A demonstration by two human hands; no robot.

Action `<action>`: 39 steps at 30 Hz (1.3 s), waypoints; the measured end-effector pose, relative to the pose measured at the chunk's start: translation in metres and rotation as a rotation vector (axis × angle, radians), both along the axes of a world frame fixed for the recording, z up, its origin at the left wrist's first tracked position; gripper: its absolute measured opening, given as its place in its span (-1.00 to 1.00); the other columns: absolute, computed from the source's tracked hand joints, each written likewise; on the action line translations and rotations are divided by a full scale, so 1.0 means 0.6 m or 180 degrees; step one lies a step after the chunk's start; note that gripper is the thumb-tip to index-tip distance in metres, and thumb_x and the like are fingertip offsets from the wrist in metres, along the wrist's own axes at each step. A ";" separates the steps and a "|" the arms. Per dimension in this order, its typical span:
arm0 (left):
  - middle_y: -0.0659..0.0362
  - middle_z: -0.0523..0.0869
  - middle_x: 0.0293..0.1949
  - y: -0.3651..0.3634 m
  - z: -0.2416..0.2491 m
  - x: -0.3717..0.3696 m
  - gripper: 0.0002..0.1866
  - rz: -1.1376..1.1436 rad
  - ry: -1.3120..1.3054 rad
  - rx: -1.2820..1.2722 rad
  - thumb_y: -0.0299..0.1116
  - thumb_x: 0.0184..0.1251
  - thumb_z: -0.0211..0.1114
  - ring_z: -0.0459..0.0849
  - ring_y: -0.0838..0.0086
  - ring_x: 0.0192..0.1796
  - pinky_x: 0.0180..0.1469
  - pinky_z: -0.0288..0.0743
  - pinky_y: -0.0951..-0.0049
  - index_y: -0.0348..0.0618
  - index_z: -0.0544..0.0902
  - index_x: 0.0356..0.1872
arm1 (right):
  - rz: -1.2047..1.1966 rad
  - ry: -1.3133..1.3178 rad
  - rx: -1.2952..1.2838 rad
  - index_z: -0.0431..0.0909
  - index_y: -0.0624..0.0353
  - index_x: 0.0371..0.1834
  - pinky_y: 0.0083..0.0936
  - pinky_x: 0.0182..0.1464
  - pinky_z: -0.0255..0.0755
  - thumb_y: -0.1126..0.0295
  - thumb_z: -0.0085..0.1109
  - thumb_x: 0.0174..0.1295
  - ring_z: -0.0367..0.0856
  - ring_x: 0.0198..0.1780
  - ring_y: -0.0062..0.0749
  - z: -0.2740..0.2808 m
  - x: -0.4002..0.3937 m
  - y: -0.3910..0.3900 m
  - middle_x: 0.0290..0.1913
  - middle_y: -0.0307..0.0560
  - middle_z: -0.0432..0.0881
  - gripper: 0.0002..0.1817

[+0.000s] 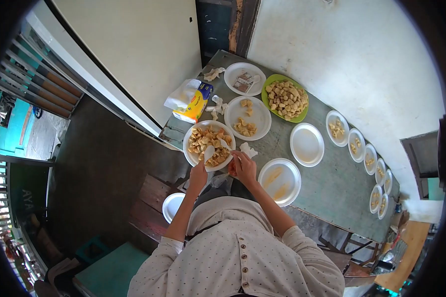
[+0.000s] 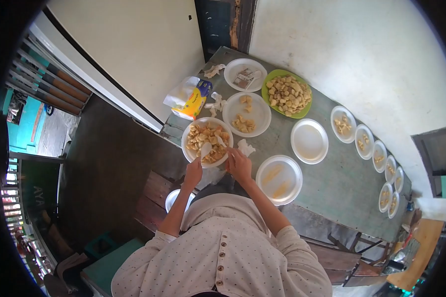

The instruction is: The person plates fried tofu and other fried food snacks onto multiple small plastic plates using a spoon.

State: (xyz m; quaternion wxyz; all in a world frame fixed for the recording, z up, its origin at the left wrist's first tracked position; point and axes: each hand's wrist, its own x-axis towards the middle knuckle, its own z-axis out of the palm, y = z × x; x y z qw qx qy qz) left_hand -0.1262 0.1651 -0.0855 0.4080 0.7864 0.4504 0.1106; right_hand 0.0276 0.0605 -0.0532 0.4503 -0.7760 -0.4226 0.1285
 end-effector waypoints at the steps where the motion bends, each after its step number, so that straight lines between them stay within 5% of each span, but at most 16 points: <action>1: -0.25 0.55 -0.39 -0.001 0.000 0.002 -0.75 0.0049 -0.0063 0.0037 -0.45 0.24 -0.06 0.53 -0.10 -0.24 -0.25 0.40 0.10 -0.25 0.49 -0.10 | -0.0018 0.0006 0.0006 0.55 0.11 -0.24 -0.49 -0.45 0.42 0.40 -0.05 0.22 0.58 -0.49 -0.30 0.000 0.001 0.001 -0.34 -0.11 0.59 -0.83; 7: -0.25 0.54 -0.38 0.001 -0.011 0.004 -0.76 0.0039 -0.0033 0.0022 -0.45 0.24 -0.05 0.53 -0.10 -0.24 -0.26 0.39 0.10 -0.26 0.48 -0.13 | -0.0141 0.0363 0.0115 0.54 0.14 -0.18 -0.50 -0.50 0.38 0.34 -0.10 0.25 0.55 -0.56 -0.36 -0.025 0.005 0.017 -0.45 -0.10 0.57 -0.78; 10: -0.24 0.55 -0.39 0.001 -0.014 0.007 -0.75 0.0041 -0.0073 0.0122 -0.45 0.23 -0.04 0.55 -0.08 -0.25 -0.26 0.40 0.10 -0.28 0.49 -0.11 | -0.0299 0.1531 -0.0006 0.53 0.18 -0.18 -0.58 -0.60 0.32 0.33 -0.11 0.27 0.49 -0.65 -0.56 -0.034 0.006 0.024 -0.50 -0.14 0.56 -0.76; 12: -0.23 0.57 -0.40 0.001 -0.016 0.005 -0.73 0.0047 -0.0097 0.0167 -0.46 0.23 -0.04 0.57 -0.06 -0.26 -0.26 0.41 0.10 -0.29 0.49 -0.09 | -0.0519 0.2141 0.0633 0.51 0.23 -0.16 -0.66 -0.69 0.25 0.30 -0.14 0.30 0.39 -0.70 -0.72 -0.053 0.008 0.026 -0.57 -0.19 0.53 -0.73; 24: -0.19 0.58 -0.38 -0.008 0.036 0.003 -0.72 -0.0148 0.0087 0.0393 -0.49 0.20 -0.01 0.57 -0.04 -0.28 -0.28 0.42 0.11 -0.29 0.48 -0.06 | -0.0815 0.3722 0.0920 0.43 0.29 -0.06 -0.71 -0.71 0.22 0.20 -0.15 0.31 0.35 -0.69 -0.65 -0.074 0.021 -0.004 -0.54 -0.15 0.52 -0.63; 27: -0.19 0.59 -0.38 -0.013 0.054 0.008 -0.72 -0.0213 -0.0001 0.0417 -0.49 0.21 -0.01 0.58 -0.02 -0.29 -0.30 0.42 0.14 -0.31 0.48 -0.07 | -0.0891 0.3976 0.1101 0.45 0.22 -0.06 -0.77 -0.62 0.31 0.20 -0.08 0.28 0.44 -0.61 -0.67 -0.077 0.026 -0.018 -0.25 -0.12 0.58 -0.66; 39: -0.20 0.57 -0.41 -0.059 0.058 0.035 -0.76 -0.0585 -0.0499 0.0329 -0.43 0.29 -0.04 0.56 -0.05 -0.27 -0.31 0.41 0.24 -0.33 0.49 -0.13 | -0.1729 0.3566 0.1523 0.41 0.26 -0.04 -0.73 -0.61 0.22 0.20 -0.12 0.30 0.31 -0.66 -0.61 -0.054 0.078 -0.211 -0.24 -0.10 0.56 -0.65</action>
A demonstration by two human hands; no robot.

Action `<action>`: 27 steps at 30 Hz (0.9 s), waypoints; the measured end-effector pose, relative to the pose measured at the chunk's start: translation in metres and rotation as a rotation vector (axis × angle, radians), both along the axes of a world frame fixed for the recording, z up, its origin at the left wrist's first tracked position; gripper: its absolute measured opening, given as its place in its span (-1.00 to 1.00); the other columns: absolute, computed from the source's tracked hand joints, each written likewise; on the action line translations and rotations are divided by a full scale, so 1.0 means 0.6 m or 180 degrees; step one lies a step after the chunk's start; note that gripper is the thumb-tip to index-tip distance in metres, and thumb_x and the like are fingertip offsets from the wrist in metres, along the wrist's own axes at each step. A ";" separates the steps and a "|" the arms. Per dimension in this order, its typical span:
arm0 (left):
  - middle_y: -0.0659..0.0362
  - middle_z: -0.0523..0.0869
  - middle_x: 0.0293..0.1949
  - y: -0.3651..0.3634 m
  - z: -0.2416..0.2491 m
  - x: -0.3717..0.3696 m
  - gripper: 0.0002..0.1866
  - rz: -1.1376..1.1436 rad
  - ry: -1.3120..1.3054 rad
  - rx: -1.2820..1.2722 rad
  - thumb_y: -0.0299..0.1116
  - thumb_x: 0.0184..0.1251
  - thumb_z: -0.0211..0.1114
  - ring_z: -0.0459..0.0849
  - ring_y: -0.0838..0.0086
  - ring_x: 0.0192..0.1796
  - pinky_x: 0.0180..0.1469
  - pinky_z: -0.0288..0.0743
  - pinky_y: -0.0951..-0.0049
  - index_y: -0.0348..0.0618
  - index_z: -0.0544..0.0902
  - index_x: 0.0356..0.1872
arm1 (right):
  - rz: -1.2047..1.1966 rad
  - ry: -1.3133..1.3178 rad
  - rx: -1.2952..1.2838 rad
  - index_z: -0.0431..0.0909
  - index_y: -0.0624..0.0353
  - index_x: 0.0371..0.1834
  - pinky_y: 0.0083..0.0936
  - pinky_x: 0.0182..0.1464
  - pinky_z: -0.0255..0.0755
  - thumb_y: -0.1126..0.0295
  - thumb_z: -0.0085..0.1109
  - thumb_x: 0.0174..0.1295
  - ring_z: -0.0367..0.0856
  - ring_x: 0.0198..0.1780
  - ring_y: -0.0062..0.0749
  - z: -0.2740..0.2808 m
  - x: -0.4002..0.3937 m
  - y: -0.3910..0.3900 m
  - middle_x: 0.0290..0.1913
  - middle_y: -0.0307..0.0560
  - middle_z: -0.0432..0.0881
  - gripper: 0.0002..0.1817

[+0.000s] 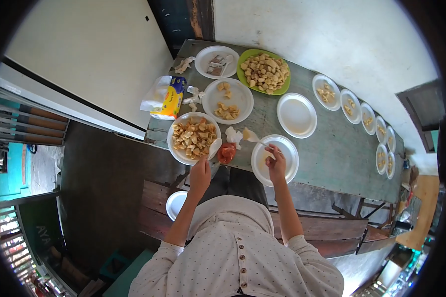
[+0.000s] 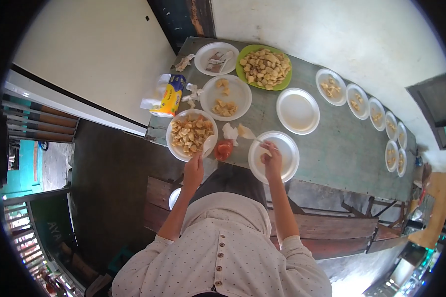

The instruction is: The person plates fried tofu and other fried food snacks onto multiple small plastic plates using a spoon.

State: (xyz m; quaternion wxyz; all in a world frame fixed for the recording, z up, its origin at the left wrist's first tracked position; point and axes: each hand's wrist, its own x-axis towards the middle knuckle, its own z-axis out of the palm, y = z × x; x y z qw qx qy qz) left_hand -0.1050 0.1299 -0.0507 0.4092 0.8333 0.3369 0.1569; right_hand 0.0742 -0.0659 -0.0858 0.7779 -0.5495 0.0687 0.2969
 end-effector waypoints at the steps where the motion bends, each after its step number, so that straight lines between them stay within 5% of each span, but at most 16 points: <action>1: -0.19 0.57 -0.39 -0.003 -0.001 0.002 -0.76 -0.0069 0.0037 -0.0008 -0.43 0.29 -0.04 0.56 -0.04 -0.26 -0.30 0.41 0.24 -0.33 0.49 -0.14 | -0.0143 -0.0075 -0.0081 0.41 0.26 -0.05 -0.73 -0.61 0.22 0.20 -0.12 0.30 0.32 -0.66 -0.60 0.004 0.003 -0.023 -0.24 -0.09 0.56 -0.65; 9: -0.15 0.60 -0.33 -0.015 -0.003 0.015 -0.77 -0.0350 -0.0155 0.0126 -0.44 0.25 -0.03 0.56 -0.02 -0.24 -0.24 0.41 0.16 -0.29 0.49 -0.13 | -0.0972 -0.0453 -0.0959 0.48 0.17 -0.09 -0.78 -0.67 0.16 0.21 -0.09 0.29 0.32 -0.73 -0.69 -0.012 0.011 -0.140 -0.29 -0.13 0.60 -0.70; 22: -0.15 0.59 -0.34 -0.018 -0.010 0.000 -0.78 -0.0345 0.0041 -0.0025 -0.42 0.26 -0.04 0.54 -0.03 -0.25 -0.24 0.40 0.14 -0.29 0.49 -0.17 | -0.0802 -0.1327 -0.1397 0.52 0.17 -0.12 -0.82 -0.66 0.14 0.22 -0.08 0.30 0.32 -0.71 -0.76 -0.024 0.003 -0.140 -0.33 -0.15 0.62 -0.71; 27: -0.14 0.59 -0.33 -0.019 -0.011 -0.006 -0.80 -0.0277 0.0085 -0.0021 -0.42 0.27 -0.04 0.54 -0.03 -0.25 -0.25 0.39 0.13 -0.30 0.48 -0.19 | -0.0903 -0.1547 -0.2160 0.56 0.24 -0.26 -0.77 -0.64 0.22 0.27 -0.08 0.29 0.36 -0.68 -0.72 0.005 -0.006 -0.139 -0.39 -0.15 0.61 -0.72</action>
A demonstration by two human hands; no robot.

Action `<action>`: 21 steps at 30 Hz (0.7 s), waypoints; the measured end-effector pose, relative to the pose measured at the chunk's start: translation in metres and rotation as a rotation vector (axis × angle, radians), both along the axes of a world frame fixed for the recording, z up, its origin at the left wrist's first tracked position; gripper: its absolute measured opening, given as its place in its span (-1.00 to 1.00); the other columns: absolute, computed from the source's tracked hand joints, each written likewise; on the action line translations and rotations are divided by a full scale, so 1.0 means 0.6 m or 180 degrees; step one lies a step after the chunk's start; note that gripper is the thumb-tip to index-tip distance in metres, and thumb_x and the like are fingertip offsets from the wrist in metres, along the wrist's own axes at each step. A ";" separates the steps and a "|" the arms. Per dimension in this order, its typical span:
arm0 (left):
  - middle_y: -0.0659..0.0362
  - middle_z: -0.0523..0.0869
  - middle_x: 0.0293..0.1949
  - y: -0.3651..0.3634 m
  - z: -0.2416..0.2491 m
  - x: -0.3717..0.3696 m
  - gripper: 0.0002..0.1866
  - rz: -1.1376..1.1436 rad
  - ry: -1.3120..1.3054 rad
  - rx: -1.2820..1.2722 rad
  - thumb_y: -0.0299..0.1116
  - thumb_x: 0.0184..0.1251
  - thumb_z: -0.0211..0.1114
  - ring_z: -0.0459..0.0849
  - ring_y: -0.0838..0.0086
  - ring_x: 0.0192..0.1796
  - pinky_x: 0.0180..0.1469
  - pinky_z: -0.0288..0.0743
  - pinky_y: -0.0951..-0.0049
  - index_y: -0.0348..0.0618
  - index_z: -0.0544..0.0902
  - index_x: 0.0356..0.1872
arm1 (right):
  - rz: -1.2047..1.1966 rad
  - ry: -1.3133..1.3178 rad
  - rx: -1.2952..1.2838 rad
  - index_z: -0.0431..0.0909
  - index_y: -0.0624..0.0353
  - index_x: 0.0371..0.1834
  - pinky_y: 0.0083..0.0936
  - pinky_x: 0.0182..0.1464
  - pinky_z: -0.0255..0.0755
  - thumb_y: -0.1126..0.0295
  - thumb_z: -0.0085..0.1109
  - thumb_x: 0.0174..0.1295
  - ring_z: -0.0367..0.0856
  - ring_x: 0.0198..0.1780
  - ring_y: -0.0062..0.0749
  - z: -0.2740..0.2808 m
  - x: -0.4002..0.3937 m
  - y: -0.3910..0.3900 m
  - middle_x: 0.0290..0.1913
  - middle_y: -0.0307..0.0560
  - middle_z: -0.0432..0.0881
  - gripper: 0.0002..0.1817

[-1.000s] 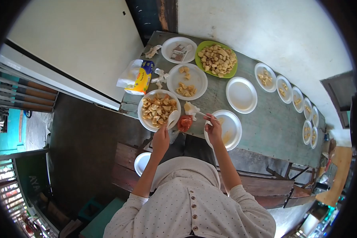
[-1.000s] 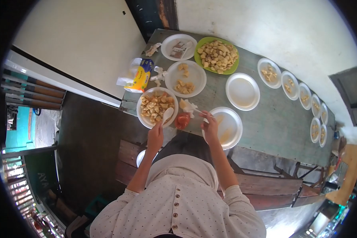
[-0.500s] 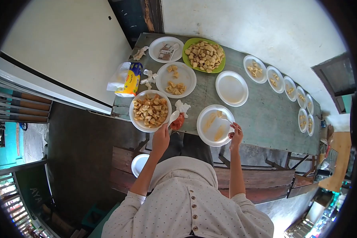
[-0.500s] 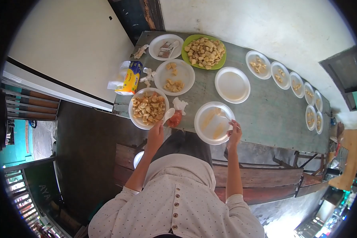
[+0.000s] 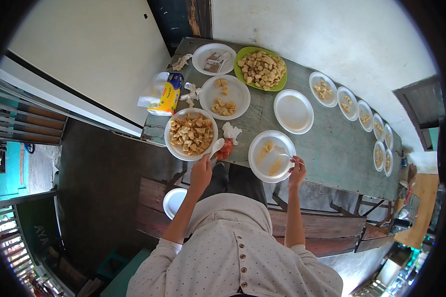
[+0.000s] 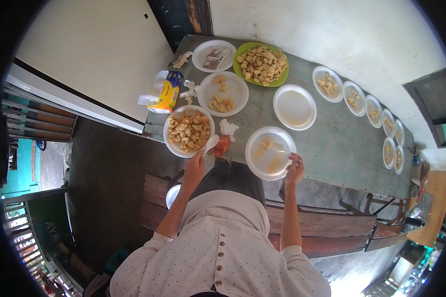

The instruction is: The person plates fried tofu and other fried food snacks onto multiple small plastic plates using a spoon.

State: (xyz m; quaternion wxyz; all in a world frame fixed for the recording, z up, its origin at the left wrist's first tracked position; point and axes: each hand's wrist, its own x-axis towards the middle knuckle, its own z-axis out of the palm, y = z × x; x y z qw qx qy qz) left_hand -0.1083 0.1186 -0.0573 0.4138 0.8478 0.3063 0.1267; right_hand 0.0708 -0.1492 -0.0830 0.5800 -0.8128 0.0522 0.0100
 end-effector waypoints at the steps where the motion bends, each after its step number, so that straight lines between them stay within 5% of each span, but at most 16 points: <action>1: -0.14 0.59 -0.33 0.000 -0.001 -0.001 -0.80 0.0004 0.0019 -0.0015 -0.42 0.27 -0.04 0.54 -0.03 -0.25 -0.25 0.39 0.12 -0.29 0.48 -0.19 | 0.0012 -0.0006 -0.0001 0.56 0.24 -0.26 -0.77 -0.64 0.22 0.27 -0.08 0.29 0.36 -0.68 -0.72 0.003 -0.005 0.001 -0.39 -0.15 0.61 -0.72; 16: -0.13 0.60 -0.34 0.016 -0.004 -0.013 -0.78 0.0152 0.0055 0.0087 -0.41 0.26 -0.03 0.57 0.00 -0.27 -0.26 0.41 0.13 -0.28 0.49 -0.16 | 0.0063 -0.0465 -0.0313 0.56 0.25 -0.30 -0.73 -0.66 0.21 0.31 -0.11 0.30 0.37 -0.67 -0.72 0.035 -0.020 0.054 -0.46 -0.14 0.61 -0.73; 21: -0.12 0.60 -0.36 0.025 -0.019 -0.019 -0.77 0.0130 0.0111 0.0099 -0.40 0.25 -0.03 0.57 0.00 -0.29 -0.27 0.42 0.13 -0.29 0.48 -0.16 | 0.0598 -0.0174 0.0473 0.55 0.24 -0.23 -0.77 -0.61 0.21 0.33 -0.10 0.30 0.35 -0.63 -0.75 0.043 -0.024 0.137 -0.43 -0.17 0.61 -0.75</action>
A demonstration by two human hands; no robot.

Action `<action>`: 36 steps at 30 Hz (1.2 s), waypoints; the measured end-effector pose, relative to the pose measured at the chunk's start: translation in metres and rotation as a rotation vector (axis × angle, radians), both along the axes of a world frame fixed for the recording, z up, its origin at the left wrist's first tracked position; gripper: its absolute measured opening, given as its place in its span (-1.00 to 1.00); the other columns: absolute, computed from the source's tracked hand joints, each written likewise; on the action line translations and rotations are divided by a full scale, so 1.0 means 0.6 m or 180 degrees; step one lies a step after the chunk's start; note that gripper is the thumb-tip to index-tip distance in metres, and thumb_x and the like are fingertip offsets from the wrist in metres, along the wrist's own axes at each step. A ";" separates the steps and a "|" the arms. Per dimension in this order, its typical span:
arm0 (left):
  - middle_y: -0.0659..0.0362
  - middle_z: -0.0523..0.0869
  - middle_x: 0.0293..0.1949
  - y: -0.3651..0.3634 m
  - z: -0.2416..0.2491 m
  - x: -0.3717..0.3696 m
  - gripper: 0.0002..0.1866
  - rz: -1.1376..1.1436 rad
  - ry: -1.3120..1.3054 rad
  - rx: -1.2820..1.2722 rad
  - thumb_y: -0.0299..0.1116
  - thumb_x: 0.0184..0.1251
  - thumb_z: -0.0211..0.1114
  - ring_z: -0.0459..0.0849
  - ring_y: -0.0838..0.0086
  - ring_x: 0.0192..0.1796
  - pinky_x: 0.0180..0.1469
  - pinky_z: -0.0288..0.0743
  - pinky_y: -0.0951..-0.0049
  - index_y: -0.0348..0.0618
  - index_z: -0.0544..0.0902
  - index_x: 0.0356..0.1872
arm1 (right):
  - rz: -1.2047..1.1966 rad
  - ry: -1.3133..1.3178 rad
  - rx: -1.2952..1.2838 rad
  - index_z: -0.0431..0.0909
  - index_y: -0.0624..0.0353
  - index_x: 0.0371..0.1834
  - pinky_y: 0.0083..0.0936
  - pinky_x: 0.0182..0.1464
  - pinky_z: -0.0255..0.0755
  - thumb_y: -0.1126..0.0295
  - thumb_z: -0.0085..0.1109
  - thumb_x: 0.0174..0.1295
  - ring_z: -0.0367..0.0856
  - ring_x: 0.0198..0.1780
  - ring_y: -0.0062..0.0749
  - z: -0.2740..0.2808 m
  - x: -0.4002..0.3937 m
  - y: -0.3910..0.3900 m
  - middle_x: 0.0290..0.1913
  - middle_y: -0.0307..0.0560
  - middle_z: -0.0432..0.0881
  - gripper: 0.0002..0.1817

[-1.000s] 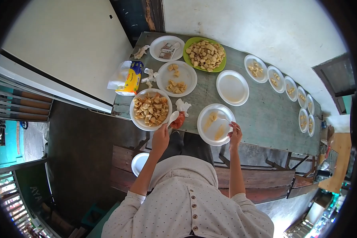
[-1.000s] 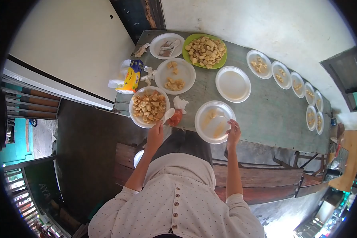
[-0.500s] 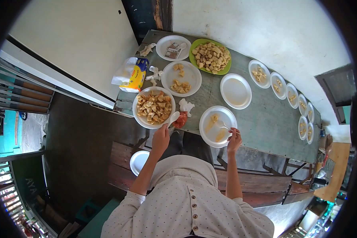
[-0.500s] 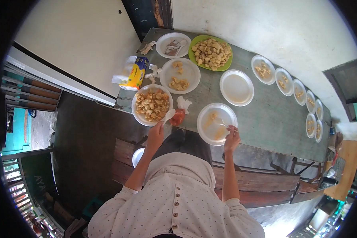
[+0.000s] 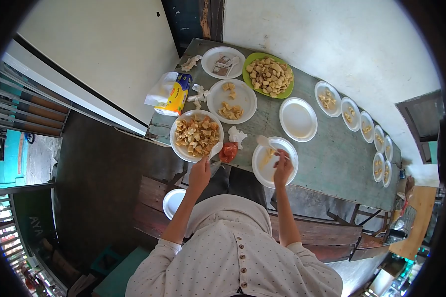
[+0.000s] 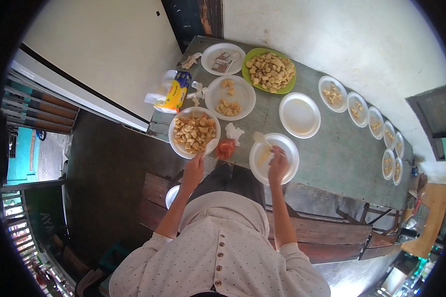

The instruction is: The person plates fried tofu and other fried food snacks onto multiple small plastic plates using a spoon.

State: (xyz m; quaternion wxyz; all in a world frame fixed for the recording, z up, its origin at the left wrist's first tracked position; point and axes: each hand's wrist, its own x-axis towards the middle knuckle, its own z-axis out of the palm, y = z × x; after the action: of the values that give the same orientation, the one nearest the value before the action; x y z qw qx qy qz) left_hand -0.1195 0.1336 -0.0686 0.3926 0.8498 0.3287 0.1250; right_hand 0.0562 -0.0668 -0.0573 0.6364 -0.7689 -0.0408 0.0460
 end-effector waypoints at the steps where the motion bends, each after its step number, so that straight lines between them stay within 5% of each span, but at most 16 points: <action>1: -0.13 0.60 -0.37 0.003 -0.005 -0.002 -0.76 -0.0001 0.0055 0.0015 -0.41 0.24 -0.03 0.58 0.00 -0.29 -0.27 0.42 0.12 -0.30 0.49 -0.15 | 0.0301 0.0101 -0.0100 0.55 0.24 -0.21 -0.78 -0.60 0.21 0.33 -0.10 0.29 0.34 -0.63 -0.75 0.011 -0.004 0.026 -0.42 -0.17 0.62 -0.75; 6: -0.19 0.57 -0.40 0.020 0.023 -0.010 -0.74 0.0089 0.0461 -0.0024 -0.40 0.25 -0.05 0.55 -0.04 -0.27 -0.25 0.39 0.14 -0.32 0.50 -0.14 | 0.1153 -0.0024 -0.0255 0.54 0.25 -0.19 -0.71 -0.51 0.32 0.37 -0.07 0.28 0.45 -0.55 -0.66 0.011 -0.027 0.140 -0.39 -0.15 0.62 -0.77; 9: -0.17 0.58 -0.39 0.034 0.026 -0.024 -0.74 0.0326 0.0358 0.0006 -0.40 0.24 -0.05 0.55 -0.02 -0.27 -0.25 0.39 0.14 -0.28 0.51 -0.13 | 0.1627 -0.0873 -0.0582 0.54 0.12 -0.19 -0.39 -0.32 0.43 0.33 -0.04 0.22 0.58 -0.32 -0.12 -0.001 -0.017 0.187 -0.28 -0.03 0.59 -0.79; 19: -0.12 0.60 -0.36 0.059 0.045 -0.044 -0.74 0.0831 0.0634 -0.0127 -0.37 0.24 -0.04 0.57 0.00 -0.26 -0.22 0.41 0.14 -0.21 0.53 -0.14 | 0.2358 -0.1455 -0.1297 0.55 0.05 -0.24 -0.34 -0.31 0.42 0.39 -0.03 0.16 0.56 -0.30 -0.13 -0.011 0.006 0.238 -0.25 -0.16 0.59 -0.83; 25: -0.13 0.59 -0.38 0.055 0.036 -0.039 -0.74 0.0795 0.0510 -0.0017 -0.37 0.24 -0.04 0.56 -0.02 -0.27 -0.23 0.40 0.11 -0.23 0.53 -0.15 | 0.1916 -0.1176 -0.1109 0.55 0.18 -0.27 -0.42 -0.27 0.43 0.41 -0.04 0.18 0.58 -0.28 -0.18 -0.011 0.018 0.242 -0.30 -0.08 0.61 -0.83; 28: -0.15 0.58 -0.39 0.049 0.034 -0.031 -0.74 0.0711 0.0501 -0.0012 -0.39 0.23 -0.05 0.55 -0.03 -0.28 -0.25 0.39 0.10 -0.24 0.52 -0.15 | 0.2032 -0.1418 -0.0936 0.55 0.21 -0.28 -0.49 -0.39 0.42 0.39 -0.07 0.22 0.59 -0.43 -0.30 -0.058 0.027 0.241 -0.35 -0.09 0.62 -0.80; 33: -0.10 0.61 -0.36 0.046 0.021 -0.023 -0.73 0.0592 0.0498 0.0113 -0.38 0.22 -0.03 0.59 0.03 -0.33 -0.28 0.45 0.11 -0.22 0.53 -0.12 | 0.1469 0.0740 0.0138 0.54 0.22 -0.26 -0.71 -0.70 0.20 0.28 -0.15 0.32 0.38 -0.72 -0.66 -0.075 0.040 0.227 -0.39 -0.18 0.60 -0.72; 36: -0.10 0.62 -0.34 0.045 0.017 -0.019 -0.72 0.0580 0.0477 0.0099 -0.38 0.21 -0.02 0.59 0.03 -0.32 -0.27 0.45 0.13 -0.23 0.54 -0.11 | 0.1413 0.1378 0.0606 0.51 0.21 -0.22 -0.74 -0.71 0.16 0.25 -0.15 0.32 0.35 -0.74 -0.65 -0.084 0.051 0.218 -0.37 -0.17 0.59 -0.71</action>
State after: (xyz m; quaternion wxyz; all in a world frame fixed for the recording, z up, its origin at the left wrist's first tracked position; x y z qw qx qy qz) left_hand -0.1311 0.1605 -0.0586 0.3406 0.8294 0.4311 0.1014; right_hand 0.0869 0.0639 -0.1078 0.6739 -0.6506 -0.0754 0.3420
